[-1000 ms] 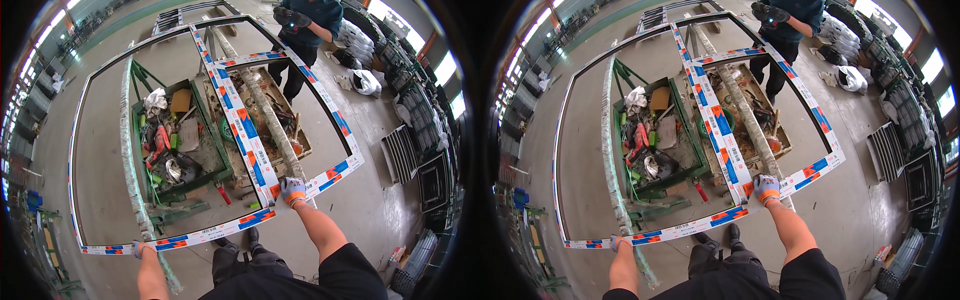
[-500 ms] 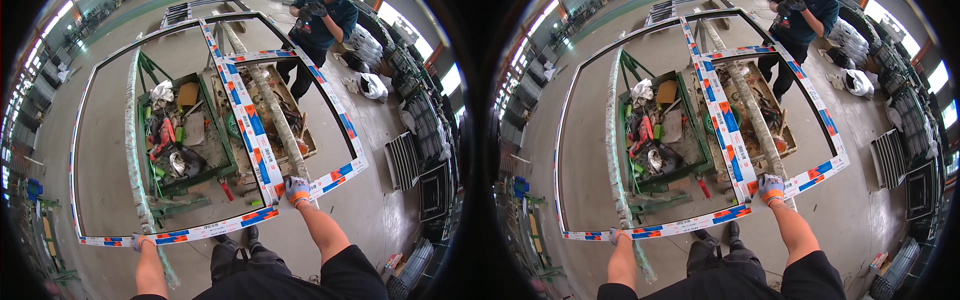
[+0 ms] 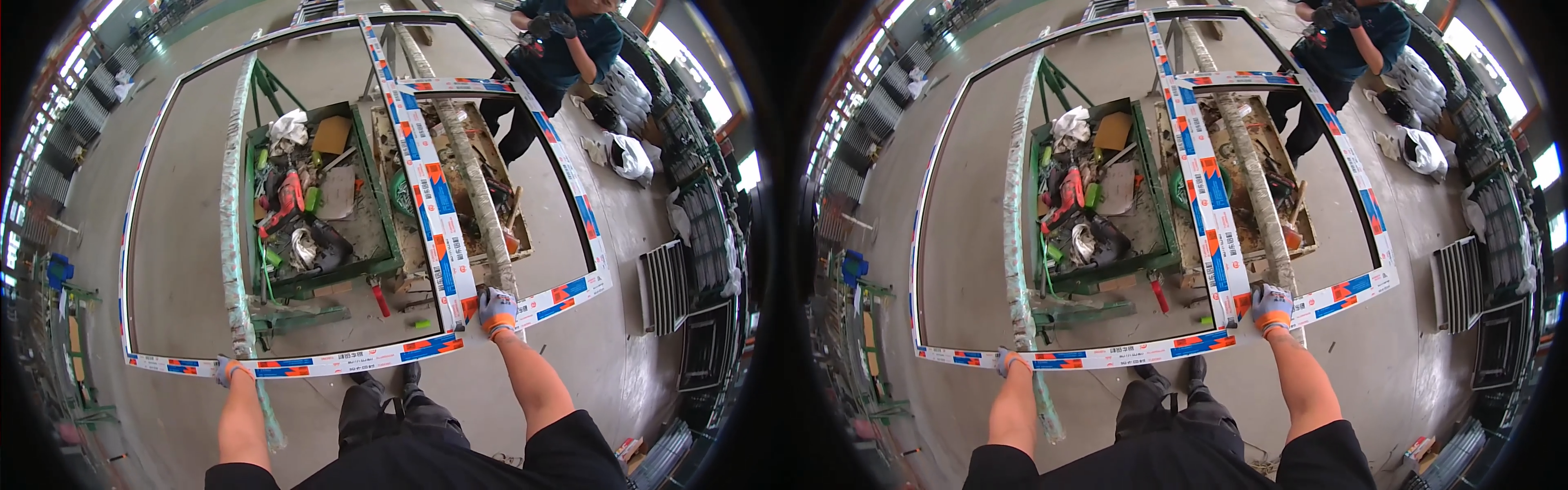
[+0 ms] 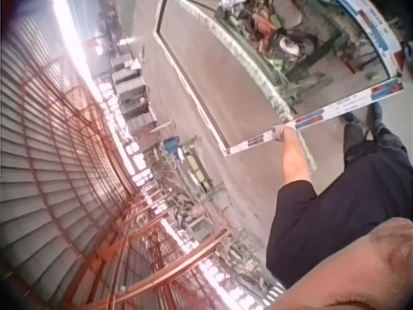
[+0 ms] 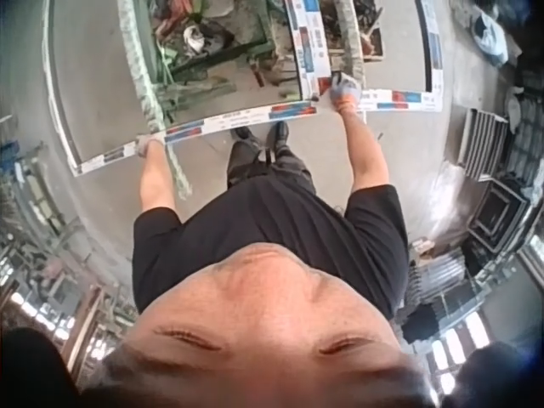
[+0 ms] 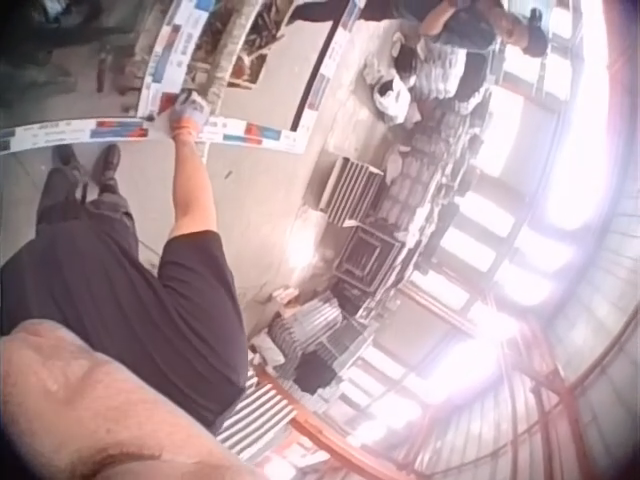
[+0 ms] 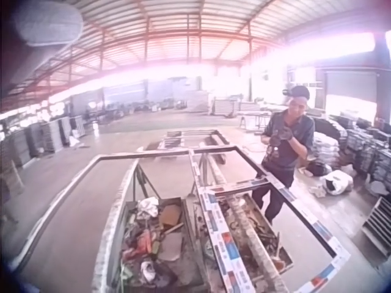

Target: Assembling metal window frames by applying sealant and joining components.

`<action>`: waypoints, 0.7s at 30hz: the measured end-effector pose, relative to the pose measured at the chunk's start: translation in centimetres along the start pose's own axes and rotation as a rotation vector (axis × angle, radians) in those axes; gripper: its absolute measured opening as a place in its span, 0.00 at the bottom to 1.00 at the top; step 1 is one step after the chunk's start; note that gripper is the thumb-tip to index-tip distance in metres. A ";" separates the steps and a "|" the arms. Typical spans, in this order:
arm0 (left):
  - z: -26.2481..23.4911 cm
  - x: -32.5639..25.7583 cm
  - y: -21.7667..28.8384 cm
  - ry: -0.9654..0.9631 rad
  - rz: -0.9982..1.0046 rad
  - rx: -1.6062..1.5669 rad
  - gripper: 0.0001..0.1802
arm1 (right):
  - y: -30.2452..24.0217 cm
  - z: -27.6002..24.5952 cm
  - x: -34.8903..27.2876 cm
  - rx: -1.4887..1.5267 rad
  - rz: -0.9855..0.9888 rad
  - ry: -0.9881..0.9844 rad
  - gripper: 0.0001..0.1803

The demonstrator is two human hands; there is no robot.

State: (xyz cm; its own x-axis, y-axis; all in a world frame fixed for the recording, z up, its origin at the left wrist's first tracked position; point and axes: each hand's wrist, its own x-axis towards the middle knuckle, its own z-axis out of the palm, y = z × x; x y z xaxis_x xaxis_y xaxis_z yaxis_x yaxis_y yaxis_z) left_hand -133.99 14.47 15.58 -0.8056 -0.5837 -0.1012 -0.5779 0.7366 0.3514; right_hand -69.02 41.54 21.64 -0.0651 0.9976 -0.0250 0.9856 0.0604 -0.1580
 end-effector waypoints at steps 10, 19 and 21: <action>5.4 13.9 -3.2 -0.122 0.174 0.028 0.45 | -2.0 -0.1 0.7 0.087 -0.007 -0.022 0.17; 1.3 1.7 -1.0 -0.001 -0.050 -0.078 0.46 | -0.6 0.1 0.3 0.020 0.016 -0.025 0.17; 0.5 1.7 -0.9 -0.071 -0.029 -0.100 0.46 | -0.7 -0.1 0.2 0.025 0.011 -0.018 0.16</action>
State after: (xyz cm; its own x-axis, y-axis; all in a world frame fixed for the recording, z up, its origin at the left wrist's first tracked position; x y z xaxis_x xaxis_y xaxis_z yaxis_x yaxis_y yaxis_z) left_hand -134.92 13.01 14.65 -0.7983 -0.5757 -0.1772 -0.5877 0.6801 0.4383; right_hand -69.74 41.70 21.85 -0.0573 0.9974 -0.0442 0.9820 0.0483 -0.1824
